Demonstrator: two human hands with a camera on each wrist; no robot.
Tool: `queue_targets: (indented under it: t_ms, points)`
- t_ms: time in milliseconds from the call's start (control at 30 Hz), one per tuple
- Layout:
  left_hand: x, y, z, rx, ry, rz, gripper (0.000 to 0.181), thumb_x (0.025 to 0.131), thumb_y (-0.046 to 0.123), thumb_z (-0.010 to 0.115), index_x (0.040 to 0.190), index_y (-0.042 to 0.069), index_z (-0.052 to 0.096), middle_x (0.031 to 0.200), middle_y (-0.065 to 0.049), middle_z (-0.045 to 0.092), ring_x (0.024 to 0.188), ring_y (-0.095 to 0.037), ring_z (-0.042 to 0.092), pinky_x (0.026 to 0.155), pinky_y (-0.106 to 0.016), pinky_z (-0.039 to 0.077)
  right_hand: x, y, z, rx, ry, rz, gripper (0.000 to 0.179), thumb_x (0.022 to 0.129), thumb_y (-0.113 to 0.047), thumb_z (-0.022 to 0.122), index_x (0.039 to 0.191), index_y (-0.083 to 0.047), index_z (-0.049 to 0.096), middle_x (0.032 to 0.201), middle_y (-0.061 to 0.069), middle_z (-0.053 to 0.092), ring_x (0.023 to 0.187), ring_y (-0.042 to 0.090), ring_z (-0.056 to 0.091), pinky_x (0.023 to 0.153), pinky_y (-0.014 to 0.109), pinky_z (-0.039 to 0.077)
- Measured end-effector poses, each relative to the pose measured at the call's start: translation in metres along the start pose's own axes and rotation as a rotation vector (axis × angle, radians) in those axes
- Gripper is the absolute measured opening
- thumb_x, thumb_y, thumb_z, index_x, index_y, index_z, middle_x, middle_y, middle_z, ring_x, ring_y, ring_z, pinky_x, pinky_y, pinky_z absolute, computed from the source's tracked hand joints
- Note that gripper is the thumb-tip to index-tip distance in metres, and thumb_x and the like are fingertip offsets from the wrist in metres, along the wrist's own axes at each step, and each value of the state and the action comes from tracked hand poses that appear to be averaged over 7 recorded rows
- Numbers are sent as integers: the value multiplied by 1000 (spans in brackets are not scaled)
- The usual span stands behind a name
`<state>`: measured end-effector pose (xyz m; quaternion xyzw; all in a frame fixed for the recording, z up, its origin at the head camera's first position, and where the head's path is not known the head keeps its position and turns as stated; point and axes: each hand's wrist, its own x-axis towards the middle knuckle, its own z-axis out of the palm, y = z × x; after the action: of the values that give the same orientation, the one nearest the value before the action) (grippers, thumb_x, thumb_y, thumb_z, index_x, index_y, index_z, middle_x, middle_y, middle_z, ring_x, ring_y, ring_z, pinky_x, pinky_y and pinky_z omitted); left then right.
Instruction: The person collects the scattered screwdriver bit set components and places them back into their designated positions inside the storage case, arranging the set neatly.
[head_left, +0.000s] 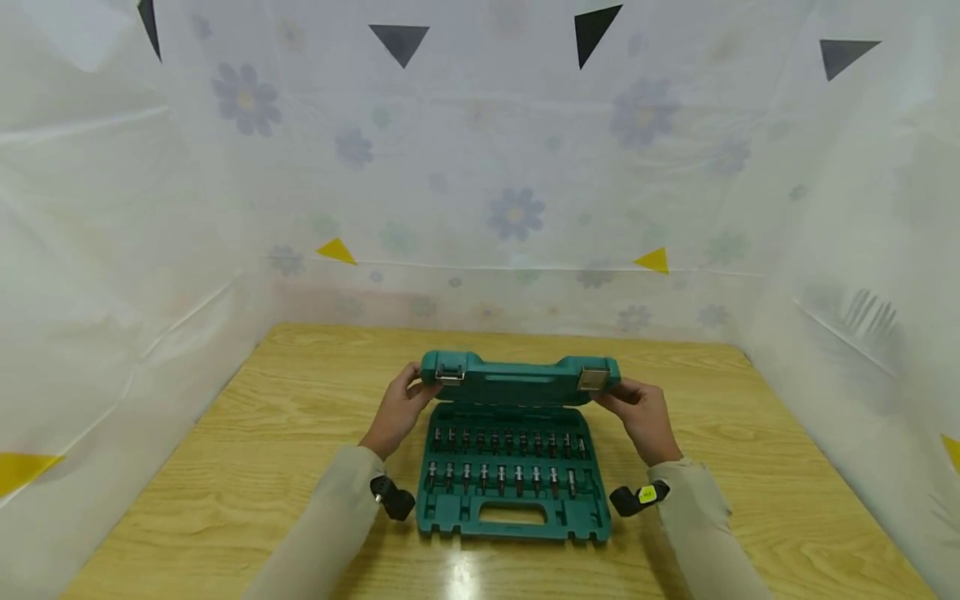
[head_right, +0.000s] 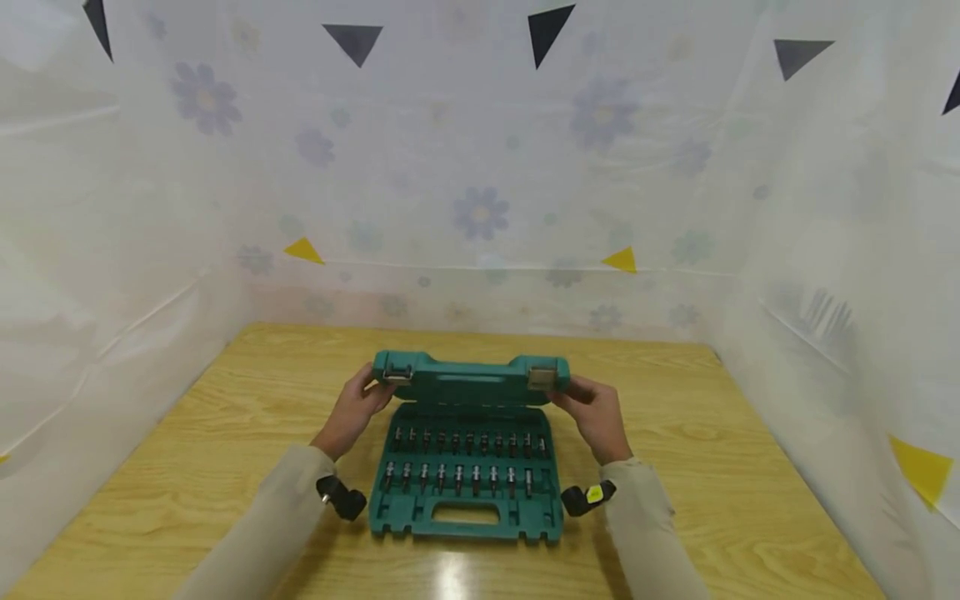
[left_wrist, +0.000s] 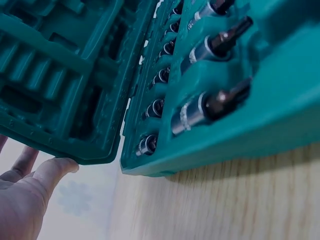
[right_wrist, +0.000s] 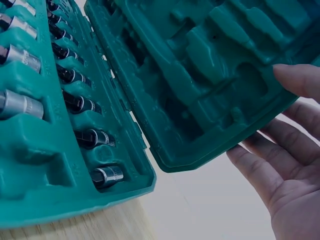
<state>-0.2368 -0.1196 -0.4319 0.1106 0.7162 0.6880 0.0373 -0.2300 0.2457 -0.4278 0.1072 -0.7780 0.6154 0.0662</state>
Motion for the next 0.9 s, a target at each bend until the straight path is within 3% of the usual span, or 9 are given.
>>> queue_targets:
  t_ms: [200,400,533,700,900]
  points:
    - [-4,1,-3,70,-23,36,24,99,20,56,117,6,50,132,-11,47,135,-31,37,102,-50,38,-4,-2,0,24,-33,-3,34,92,-18,65,118,5,65,101,-7,70,96,11,65,85,26,51]
    - [-6,3,-6,137,-73,18,32,99,13,54,130,9,49,141,-11,44,138,-33,32,105,-55,32,-8,-5,-2,28,-67,-18,30,93,-15,65,116,5,66,105,-5,70,99,12,65,85,26,51]
    - [-7,2,-8,145,-107,41,34,99,10,54,132,11,50,139,-10,48,136,-32,35,104,-56,33,-10,-6,-3,18,-114,-33,33,94,-16,62,123,-1,64,117,-2,67,110,11,60,89,26,49]
    - [-11,1,-9,133,-161,55,35,99,7,52,134,9,49,148,-12,38,138,-36,30,102,-56,36,-14,-4,-5,35,-185,-66,41,96,-13,59,135,0,54,133,4,58,123,9,50,91,26,48]
    - [-15,2,-7,169,-172,42,38,97,-2,51,133,8,49,152,-12,31,141,-33,24,101,-54,37,-20,-5,-6,80,-233,-74,45,95,-3,58,139,2,47,140,11,50,122,13,52,90,27,49]
